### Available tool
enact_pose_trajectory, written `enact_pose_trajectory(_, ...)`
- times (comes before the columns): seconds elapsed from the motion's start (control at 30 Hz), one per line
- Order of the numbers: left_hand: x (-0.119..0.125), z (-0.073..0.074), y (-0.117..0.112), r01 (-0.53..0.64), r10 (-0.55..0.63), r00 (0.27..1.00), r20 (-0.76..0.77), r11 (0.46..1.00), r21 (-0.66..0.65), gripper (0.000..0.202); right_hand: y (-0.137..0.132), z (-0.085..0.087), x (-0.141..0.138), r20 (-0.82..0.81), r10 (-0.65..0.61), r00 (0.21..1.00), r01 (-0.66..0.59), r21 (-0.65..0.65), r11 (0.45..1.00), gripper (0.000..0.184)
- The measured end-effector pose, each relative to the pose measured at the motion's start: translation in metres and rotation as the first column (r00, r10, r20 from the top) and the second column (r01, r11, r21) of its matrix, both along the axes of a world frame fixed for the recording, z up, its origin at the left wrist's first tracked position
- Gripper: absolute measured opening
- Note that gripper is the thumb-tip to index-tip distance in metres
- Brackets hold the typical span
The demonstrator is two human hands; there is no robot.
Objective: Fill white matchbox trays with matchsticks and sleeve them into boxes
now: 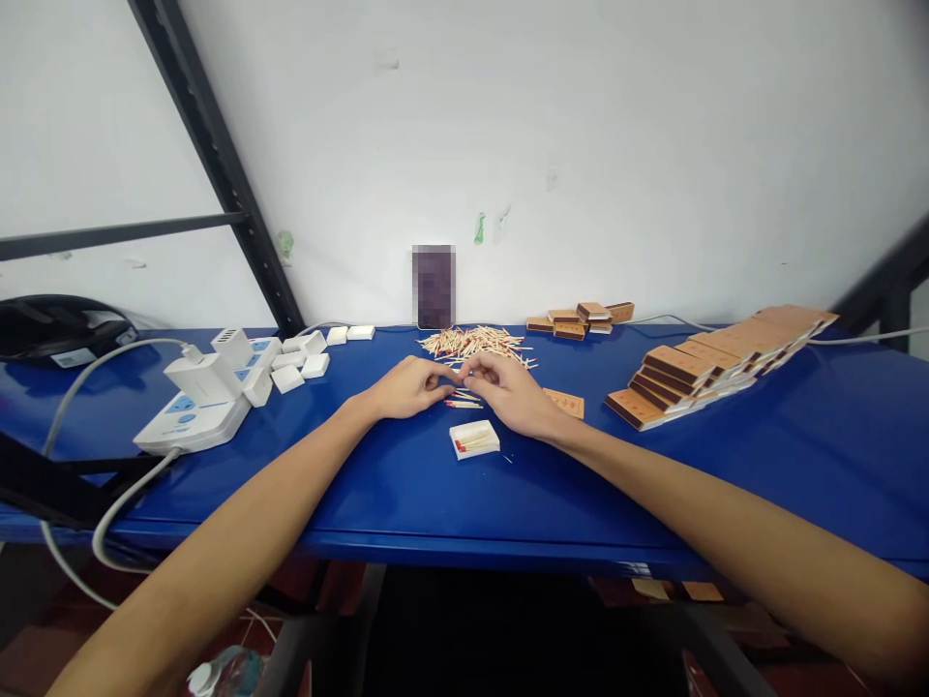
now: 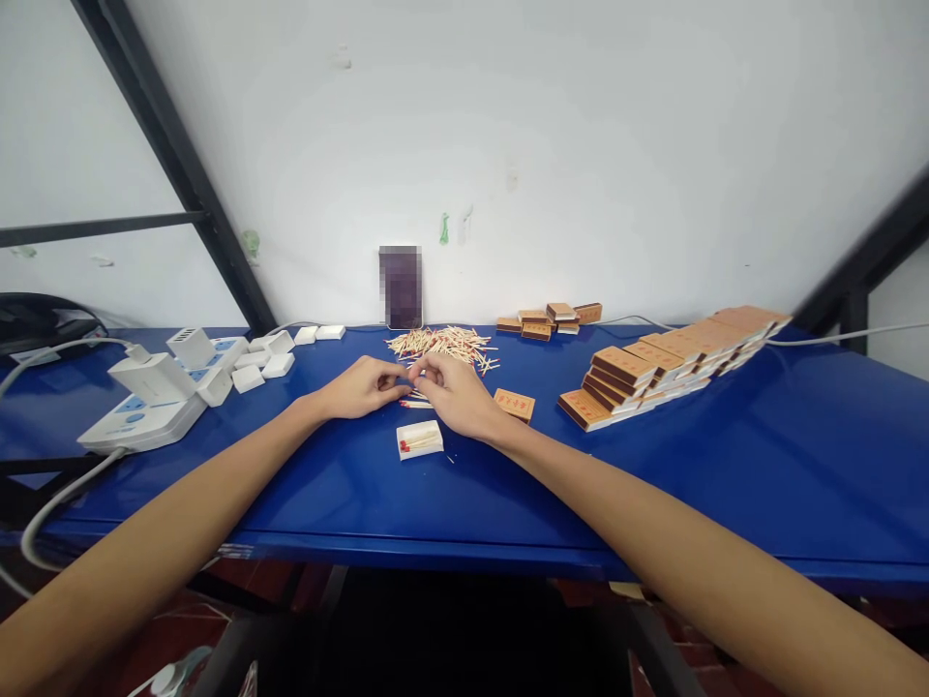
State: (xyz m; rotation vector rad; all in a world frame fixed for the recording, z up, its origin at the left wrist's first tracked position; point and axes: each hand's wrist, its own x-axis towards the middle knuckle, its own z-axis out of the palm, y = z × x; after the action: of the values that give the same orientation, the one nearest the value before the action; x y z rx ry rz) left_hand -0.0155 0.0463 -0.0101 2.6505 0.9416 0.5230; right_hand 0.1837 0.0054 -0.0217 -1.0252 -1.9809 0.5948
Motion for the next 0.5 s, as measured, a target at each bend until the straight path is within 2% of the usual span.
enact_pose_trajectory(0.07,0.0005,-0.0002,0.0004,0.003,-0.003,1.000,-0.004,1.000,-0.011,0.028,0.0042,-0.0041,0.0001,-0.069,0.018,0.997,-0.022,-0.048,0.999,0.014)
enact_pose_trajectory(0.17,0.0018,0.0001,-0.0001,-0.007,0.007,1.000,0.010,1.000,-0.007,0.026,0.0096,-0.0074,0.0028,-0.071,-0.047,0.996,0.041,-0.093,0.995,0.016)
enact_pose_trajectory(0.3,0.0032,0.0005,-0.0014,-0.040,0.040,0.999,0.016,0.999,0.012,0.022,0.0119,-0.0079,0.0074,0.002,-0.128,0.992,0.128,0.003,0.992,0.017)
enact_pose_trajectory(0.4,0.0034,-0.0005,-0.0008,-0.063,0.062,0.998,0.026,0.998,0.022,0.021,0.0118,-0.0080,0.0074,0.021,-0.110,0.994,0.109,0.042,0.993,0.021)
enact_pose_trajectory(0.5,0.0033,-0.0023,0.0009,-0.072,0.071,0.997,0.014,0.997,0.032,0.021,0.0117,-0.0070,0.0054,0.135,-0.086,0.987,0.076,0.076,0.994,0.018)
